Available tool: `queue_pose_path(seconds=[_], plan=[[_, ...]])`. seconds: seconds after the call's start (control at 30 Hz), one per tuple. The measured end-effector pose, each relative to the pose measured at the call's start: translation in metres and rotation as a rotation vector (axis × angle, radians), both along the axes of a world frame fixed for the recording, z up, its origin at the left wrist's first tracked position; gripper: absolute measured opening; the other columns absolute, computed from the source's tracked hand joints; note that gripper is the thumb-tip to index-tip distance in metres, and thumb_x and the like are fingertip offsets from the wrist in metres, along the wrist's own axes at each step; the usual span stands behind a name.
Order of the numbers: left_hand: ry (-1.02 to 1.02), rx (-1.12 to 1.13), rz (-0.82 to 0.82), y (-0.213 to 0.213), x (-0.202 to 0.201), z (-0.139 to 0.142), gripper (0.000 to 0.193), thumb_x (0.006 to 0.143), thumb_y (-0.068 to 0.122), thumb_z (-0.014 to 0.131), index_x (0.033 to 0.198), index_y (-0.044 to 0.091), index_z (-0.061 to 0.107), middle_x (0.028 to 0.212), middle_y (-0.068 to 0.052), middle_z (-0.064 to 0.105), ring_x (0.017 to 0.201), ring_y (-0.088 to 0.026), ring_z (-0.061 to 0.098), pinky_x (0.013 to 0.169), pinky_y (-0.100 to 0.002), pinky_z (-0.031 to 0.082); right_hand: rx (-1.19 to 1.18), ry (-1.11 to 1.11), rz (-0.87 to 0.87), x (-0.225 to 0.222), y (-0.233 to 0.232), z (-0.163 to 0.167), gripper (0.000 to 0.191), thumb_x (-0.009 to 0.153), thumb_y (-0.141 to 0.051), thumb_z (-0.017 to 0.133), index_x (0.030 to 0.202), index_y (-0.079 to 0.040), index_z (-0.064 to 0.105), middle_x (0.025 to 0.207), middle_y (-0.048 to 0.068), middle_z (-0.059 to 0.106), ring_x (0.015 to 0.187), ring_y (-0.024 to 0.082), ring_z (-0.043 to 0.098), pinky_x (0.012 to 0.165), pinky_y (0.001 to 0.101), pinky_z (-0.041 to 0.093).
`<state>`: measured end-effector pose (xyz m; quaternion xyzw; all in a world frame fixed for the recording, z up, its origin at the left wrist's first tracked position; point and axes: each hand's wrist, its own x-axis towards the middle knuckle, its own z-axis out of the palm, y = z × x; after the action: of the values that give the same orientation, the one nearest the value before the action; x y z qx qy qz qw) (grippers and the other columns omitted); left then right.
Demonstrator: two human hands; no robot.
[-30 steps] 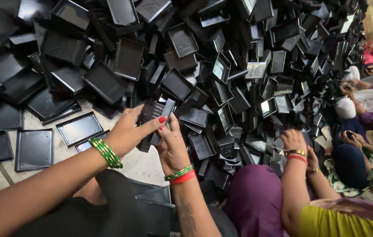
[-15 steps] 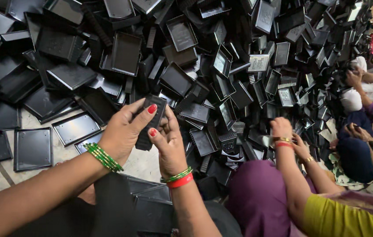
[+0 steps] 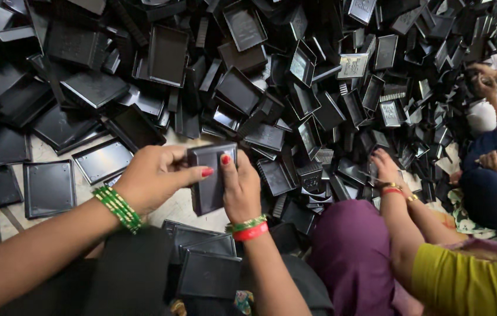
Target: The person sits on the floor and sorts through a large pile of black plastic trays. They pick up trays one by one, inspect them, and place them into a separate pile. The task involves repetitive handling of the trays.
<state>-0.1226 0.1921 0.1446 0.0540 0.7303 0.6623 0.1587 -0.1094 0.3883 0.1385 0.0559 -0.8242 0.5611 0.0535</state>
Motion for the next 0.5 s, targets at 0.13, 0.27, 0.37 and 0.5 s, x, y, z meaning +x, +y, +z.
queue_pose_path(seconds=[0.13, 0.27, 0.37, 0.5], plan=[[-0.134, 0.109, -0.401, -0.010, 0.009, -0.019, 0.057, 0.073, 0.039, 0.083, 0.118, 0.003, 0.077, 0.102, -0.007, 0.081, 0.092, -0.010, 0.071, 0.084, -0.028, 0.058, 0.142, -0.060, 0.147, 0.032, 0.016, 0.032, 0.028, 0.103, -0.024, 0.058, 0.115, -0.001, 0.067, 0.100, 0.006, 0.071, 0.092, 0.013, 0.064, 0.086, 0.0296, 0.053], [0.136, -0.502, -0.557, -0.034, -0.002, -0.048, 0.092, 0.061, 0.059, 0.091, 0.132, 0.008, 0.064, 0.121, -0.013, 0.067, 0.114, -0.023, 0.065, 0.099, -0.036, 0.051, 0.414, -0.084, 0.496, 0.071, 0.037, 0.060, 0.032, 0.096, -0.027, 0.069, 0.116, -0.003, 0.068, 0.105, 0.014, 0.071, 0.099, 0.029, 0.067, 0.088, 0.0358, 0.053], [0.099, -1.011, -0.260, -0.037, -0.014, -0.072, 0.083, 0.067, 0.066, 0.085, 0.119, 0.004, 0.066, 0.122, -0.019, 0.065, 0.119, -0.036, 0.061, 0.102, -0.045, 0.051, 0.605, -0.085, 0.274, 0.062, 0.041, 0.046, 0.035, 0.089, -0.029, 0.073, 0.115, -0.006, 0.069, 0.107, 0.013, 0.070, 0.100, 0.033, 0.068, 0.086, 0.0387, 0.054], [0.283, -1.141, -0.155, -0.034, -0.010, -0.093, 0.061, 0.074, 0.055, 0.082, 0.106, 0.005, 0.068, 0.119, -0.017, 0.064, 0.115, -0.034, 0.061, 0.094, -0.045, 0.054, 0.946, 0.249, -0.260, 0.002, 0.053, 0.008, 0.049, 0.076, -0.033, 0.082, 0.112, -0.004, 0.067, 0.112, 0.020, 0.065, 0.103, 0.039, 0.062, 0.085, 0.0459, 0.051]])
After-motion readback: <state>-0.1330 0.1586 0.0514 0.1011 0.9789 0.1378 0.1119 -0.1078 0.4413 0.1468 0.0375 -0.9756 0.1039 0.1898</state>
